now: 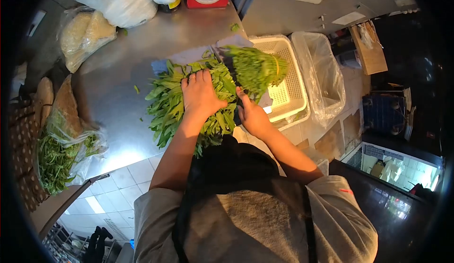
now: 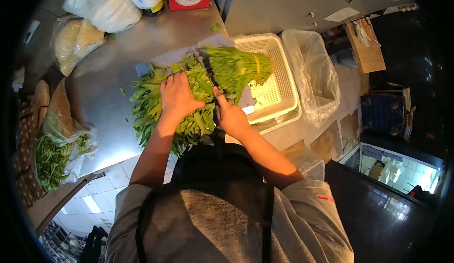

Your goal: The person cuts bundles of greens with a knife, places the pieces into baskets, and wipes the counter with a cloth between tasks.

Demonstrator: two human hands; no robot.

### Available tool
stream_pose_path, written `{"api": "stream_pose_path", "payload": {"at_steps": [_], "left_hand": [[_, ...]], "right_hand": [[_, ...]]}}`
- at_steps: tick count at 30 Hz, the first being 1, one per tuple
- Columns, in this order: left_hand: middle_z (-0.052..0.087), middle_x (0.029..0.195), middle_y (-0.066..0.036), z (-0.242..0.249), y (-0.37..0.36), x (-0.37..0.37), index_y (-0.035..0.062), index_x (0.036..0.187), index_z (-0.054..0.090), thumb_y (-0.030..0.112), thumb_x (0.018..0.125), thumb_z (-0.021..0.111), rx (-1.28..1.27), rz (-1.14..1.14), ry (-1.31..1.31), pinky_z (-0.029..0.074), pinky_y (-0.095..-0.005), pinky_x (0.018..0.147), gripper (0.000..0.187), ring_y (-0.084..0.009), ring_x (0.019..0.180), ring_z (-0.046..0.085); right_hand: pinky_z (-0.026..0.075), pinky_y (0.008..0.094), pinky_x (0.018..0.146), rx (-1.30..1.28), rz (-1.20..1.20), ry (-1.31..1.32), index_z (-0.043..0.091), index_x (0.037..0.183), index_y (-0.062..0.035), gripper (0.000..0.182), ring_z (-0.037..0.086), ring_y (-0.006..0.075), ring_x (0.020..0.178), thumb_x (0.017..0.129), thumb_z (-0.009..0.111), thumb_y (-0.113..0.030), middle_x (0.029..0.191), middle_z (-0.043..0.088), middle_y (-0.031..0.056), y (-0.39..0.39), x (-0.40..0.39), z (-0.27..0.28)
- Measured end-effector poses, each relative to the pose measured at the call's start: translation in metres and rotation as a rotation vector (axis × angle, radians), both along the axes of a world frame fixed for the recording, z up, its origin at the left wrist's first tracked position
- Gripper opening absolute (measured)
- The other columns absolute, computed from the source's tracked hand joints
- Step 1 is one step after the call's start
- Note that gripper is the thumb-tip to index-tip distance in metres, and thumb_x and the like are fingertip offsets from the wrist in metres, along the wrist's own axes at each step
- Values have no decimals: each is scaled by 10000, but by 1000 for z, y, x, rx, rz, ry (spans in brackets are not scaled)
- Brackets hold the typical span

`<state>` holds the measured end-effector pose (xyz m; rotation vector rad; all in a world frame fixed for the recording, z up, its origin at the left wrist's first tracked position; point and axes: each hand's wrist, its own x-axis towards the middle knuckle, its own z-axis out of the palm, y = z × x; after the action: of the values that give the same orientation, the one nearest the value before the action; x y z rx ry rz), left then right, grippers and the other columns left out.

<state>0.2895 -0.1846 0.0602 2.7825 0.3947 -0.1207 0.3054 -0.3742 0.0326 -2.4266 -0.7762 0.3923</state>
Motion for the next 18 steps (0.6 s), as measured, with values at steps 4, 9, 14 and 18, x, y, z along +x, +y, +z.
{"api": "stream_pose_path", "payload": {"at_steps": [4, 9, 14, 18], "left_hand": [[510, 1189, -115, 6, 0, -1, 20, 1230, 431, 472, 513, 816, 0, -7, 35, 305, -444, 1000, 931, -267, 1155, 460], [497, 1216, -127, 10, 2, -1, 14, 1228, 424, 480, 525, 810, 6, 1, 64, 307, -435, 1019, 927, -279, 1177, 450], [490, 1241, -138, 11, 2, -1, 12, 1261, 407, 483, 533, 809, -1, 14, 71, 300, -437, 1034, 956, -286, 1210, 434], [503, 1222, -132, 4, -2, 0, 9, 1276, 392, 463, 530, 824, 12, 29, 48, 269, -473, 1057, 974, -287, 1205, 440]], "right_hand": [[477, 497, 725, 100, 44, 53, 297, 1392, -187, 584, 587, 442, 848, 863, 531, -108, 1036, 587, 260, -10, 12, 23], [498, 470, 635, -51, 8, -148, 290, 1400, -189, 649, 614, 403, 731, 821, 581, -145, 1027, 602, 203, -1, 45, 91], [511, 428, 718, -104, 296, -469, 399, 1315, -149, 587, 616, 356, 889, 779, 638, -169, 1075, 586, 170, 71, 125, 80], [488, 428, 803, -95, 350, -563, 498, 1090, -107, 331, 587, 320, 970, 783, 606, -165, 1008, 580, 125, 124, 152, 34]]}}
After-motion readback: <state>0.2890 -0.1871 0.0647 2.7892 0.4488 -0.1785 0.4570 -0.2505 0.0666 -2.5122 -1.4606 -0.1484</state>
